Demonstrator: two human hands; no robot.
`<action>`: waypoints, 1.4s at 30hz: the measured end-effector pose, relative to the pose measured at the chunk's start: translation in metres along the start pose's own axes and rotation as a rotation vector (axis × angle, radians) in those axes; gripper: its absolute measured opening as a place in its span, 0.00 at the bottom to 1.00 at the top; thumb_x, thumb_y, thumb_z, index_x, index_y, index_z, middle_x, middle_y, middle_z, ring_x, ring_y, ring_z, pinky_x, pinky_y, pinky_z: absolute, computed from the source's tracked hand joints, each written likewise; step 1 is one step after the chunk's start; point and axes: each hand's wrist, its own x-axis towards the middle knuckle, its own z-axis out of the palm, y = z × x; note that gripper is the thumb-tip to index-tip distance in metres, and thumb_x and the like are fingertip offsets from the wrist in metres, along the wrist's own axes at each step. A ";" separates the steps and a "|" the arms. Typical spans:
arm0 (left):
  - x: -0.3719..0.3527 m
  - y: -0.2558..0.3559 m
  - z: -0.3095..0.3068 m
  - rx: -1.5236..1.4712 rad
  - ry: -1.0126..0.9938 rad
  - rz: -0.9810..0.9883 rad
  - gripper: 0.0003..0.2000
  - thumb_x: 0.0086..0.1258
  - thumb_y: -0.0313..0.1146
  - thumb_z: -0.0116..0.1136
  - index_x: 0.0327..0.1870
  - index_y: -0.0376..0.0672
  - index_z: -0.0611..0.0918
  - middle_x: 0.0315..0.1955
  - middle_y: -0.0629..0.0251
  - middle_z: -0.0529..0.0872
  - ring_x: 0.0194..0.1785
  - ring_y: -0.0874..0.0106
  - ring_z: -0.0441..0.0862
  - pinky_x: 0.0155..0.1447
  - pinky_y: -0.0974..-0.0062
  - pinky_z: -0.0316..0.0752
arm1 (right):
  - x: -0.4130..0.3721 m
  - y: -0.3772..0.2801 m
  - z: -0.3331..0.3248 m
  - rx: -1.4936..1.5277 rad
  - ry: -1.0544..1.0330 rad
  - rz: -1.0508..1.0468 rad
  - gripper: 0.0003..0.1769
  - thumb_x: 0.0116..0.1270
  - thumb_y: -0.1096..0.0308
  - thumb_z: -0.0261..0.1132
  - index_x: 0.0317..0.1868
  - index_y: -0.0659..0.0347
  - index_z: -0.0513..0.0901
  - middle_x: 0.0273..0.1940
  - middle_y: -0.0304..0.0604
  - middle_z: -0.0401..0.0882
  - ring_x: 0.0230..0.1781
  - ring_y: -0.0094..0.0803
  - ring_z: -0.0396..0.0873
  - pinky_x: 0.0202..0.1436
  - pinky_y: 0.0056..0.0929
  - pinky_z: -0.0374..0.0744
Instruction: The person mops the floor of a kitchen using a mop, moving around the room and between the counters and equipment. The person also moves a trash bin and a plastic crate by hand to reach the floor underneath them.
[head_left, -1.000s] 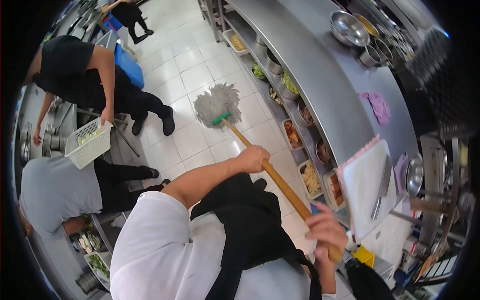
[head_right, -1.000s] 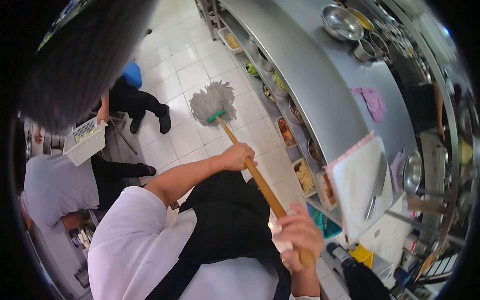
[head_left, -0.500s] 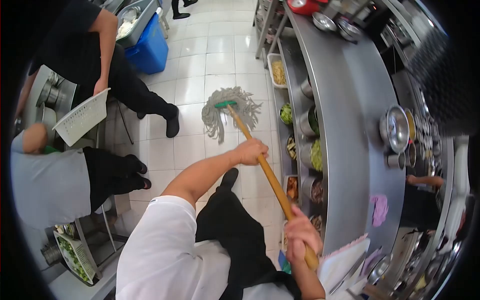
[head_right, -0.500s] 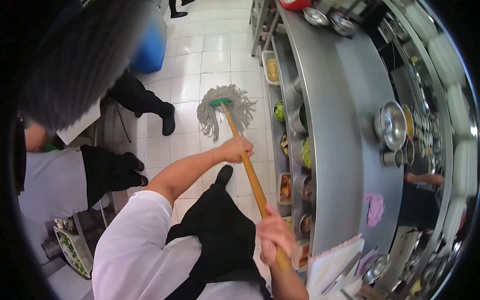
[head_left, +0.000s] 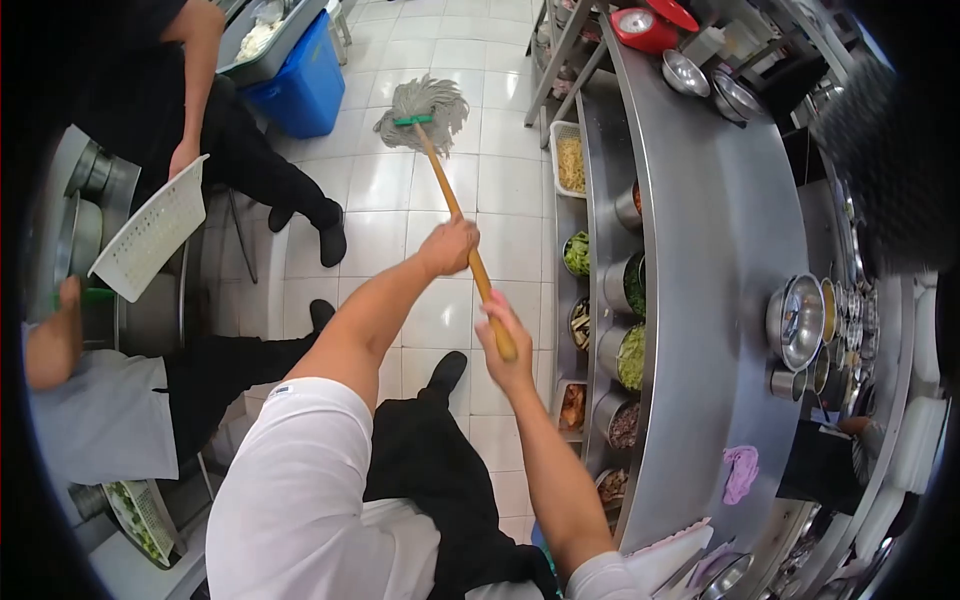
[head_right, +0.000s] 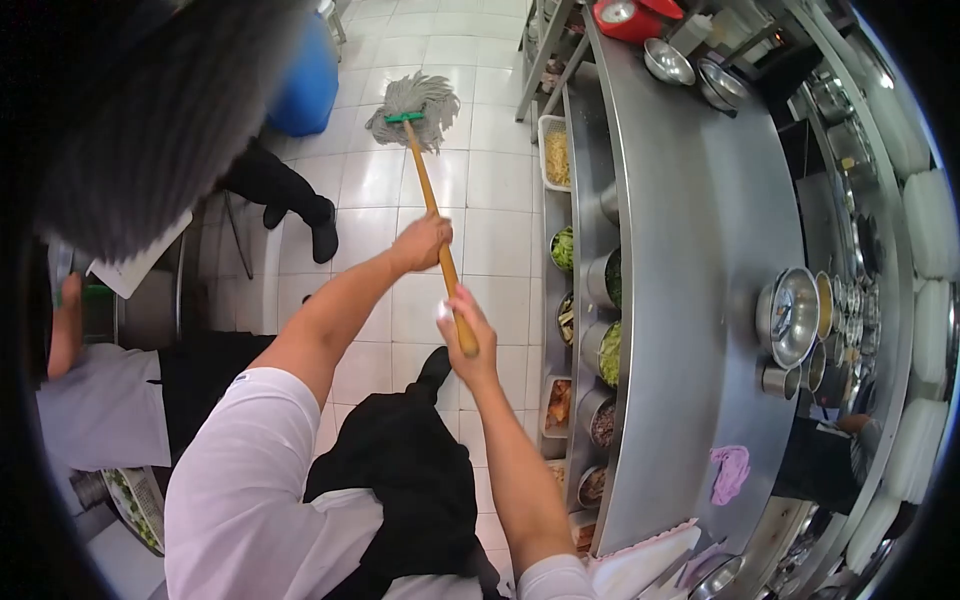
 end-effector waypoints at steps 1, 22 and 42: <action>-0.009 0.003 0.011 0.018 0.008 0.033 0.05 0.56 0.28 0.59 0.34 0.44 0.81 0.43 0.58 0.80 0.60 0.50 0.72 0.62 0.58 0.71 | -0.021 -0.008 -0.008 -0.019 -0.012 0.027 0.14 0.64 0.75 0.65 0.50 0.62 0.79 0.64 0.57 0.72 0.65 0.43 0.72 0.66 0.33 0.69; 0.018 -0.046 -0.038 0.108 0.267 -0.301 0.14 0.64 0.34 0.58 0.50 0.45 0.79 0.60 0.53 0.74 0.64 0.51 0.70 0.59 0.58 0.73 | 0.074 -0.043 0.004 -0.323 -0.115 -0.321 0.10 0.63 0.77 0.63 0.45 0.70 0.80 0.57 0.59 0.78 0.60 0.51 0.76 0.65 0.39 0.72; -0.086 0.065 0.049 -0.119 -0.129 -0.205 0.24 0.61 0.32 0.61 0.60 0.41 0.74 0.69 0.43 0.60 0.72 0.42 0.57 0.72 0.54 0.63 | -0.145 -0.063 -0.079 -0.194 -0.138 0.043 0.13 0.58 0.77 0.68 0.44 0.59 0.80 0.63 0.56 0.74 0.63 0.46 0.74 0.63 0.34 0.71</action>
